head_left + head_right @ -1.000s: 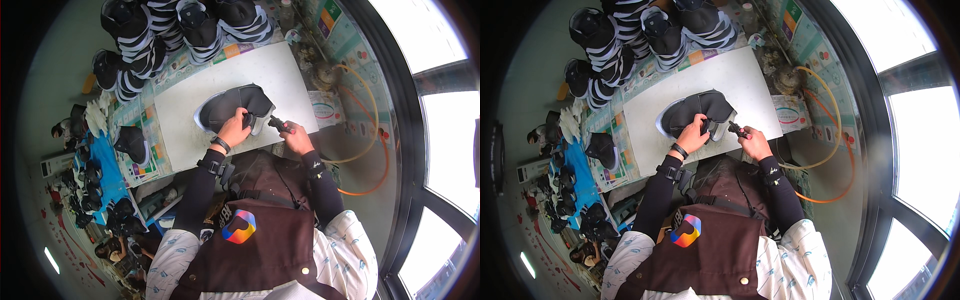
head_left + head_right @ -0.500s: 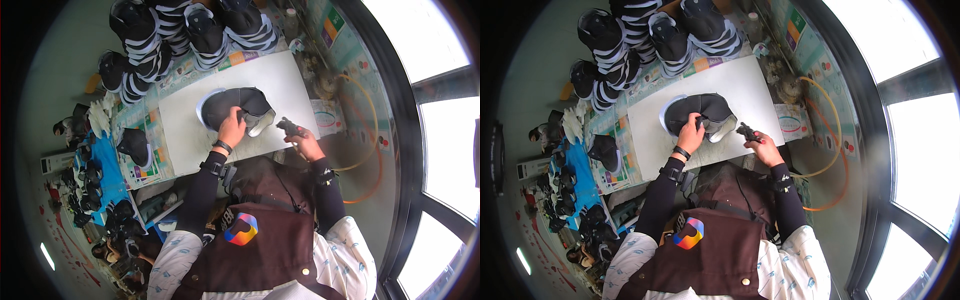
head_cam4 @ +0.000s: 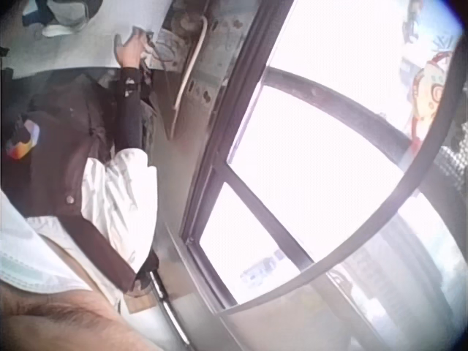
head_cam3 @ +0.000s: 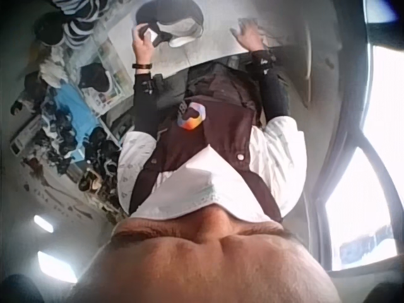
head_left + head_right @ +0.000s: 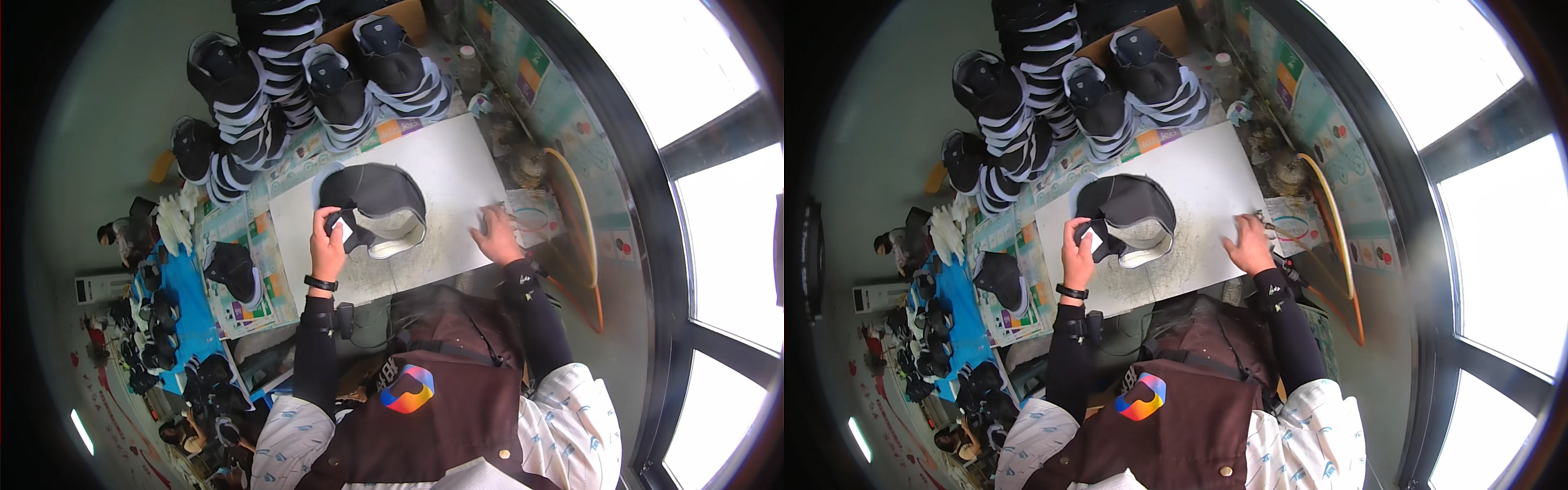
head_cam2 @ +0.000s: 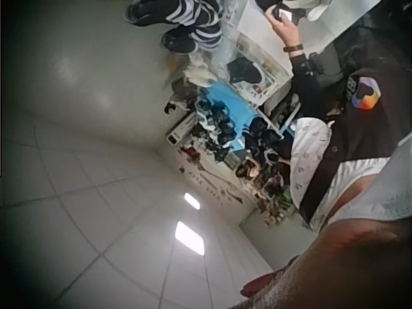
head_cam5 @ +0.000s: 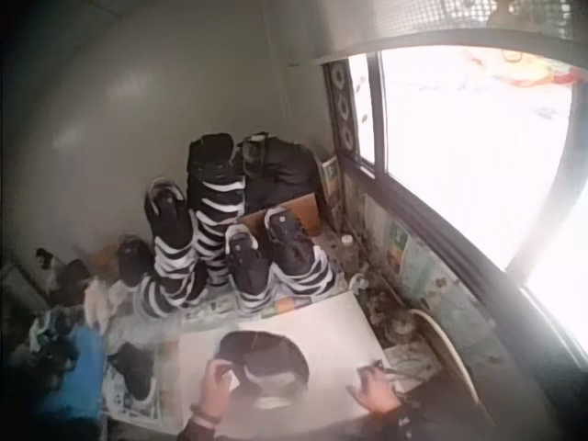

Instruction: The person is assembling shoes by applying adhesive or using a heat gun and then attaching the components.

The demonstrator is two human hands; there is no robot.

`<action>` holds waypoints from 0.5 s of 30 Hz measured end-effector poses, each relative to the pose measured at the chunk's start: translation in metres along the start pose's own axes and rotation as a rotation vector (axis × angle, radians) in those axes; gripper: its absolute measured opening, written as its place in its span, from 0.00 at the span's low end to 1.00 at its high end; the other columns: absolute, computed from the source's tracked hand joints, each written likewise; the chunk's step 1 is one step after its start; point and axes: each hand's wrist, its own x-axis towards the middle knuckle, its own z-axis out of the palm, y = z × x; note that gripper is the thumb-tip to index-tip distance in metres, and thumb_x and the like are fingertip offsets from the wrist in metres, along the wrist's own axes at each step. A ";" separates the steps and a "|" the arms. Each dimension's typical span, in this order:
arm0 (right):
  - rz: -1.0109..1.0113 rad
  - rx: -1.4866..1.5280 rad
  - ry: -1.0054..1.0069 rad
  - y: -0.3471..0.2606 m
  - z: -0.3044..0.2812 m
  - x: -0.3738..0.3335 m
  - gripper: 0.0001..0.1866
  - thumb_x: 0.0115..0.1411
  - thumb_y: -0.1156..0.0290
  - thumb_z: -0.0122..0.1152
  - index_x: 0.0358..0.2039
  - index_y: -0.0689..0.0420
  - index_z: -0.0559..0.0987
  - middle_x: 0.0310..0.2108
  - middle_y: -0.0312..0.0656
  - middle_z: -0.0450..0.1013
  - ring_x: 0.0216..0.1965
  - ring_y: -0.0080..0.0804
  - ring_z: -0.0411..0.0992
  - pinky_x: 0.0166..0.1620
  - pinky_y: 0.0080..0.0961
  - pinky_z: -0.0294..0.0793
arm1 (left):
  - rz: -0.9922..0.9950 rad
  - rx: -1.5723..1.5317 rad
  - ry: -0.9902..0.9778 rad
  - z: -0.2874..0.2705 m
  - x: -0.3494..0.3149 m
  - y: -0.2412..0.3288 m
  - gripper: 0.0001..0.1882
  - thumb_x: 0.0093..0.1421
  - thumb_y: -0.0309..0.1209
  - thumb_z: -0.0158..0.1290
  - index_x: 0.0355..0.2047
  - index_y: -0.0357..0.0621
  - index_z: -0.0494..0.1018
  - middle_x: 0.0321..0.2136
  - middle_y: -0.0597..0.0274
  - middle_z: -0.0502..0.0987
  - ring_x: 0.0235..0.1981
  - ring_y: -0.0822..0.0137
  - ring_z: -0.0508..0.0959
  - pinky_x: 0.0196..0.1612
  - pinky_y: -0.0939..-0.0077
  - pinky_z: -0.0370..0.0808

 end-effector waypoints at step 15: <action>-0.136 0.559 0.192 -0.159 -0.021 0.040 0.12 0.67 0.67 0.66 0.37 0.64 0.87 0.48 0.50 0.82 0.55 0.49 0.78 0.58 0.37 0.76 | -0.363 -0.932 -0.005 -0.022 -0.032 -0.014 0.18 0.66 0.25 0.47 0.56 0.41 0.69 0.48 0.62 0.76 0.52 0.66 0.78 0.58 0.69 0.74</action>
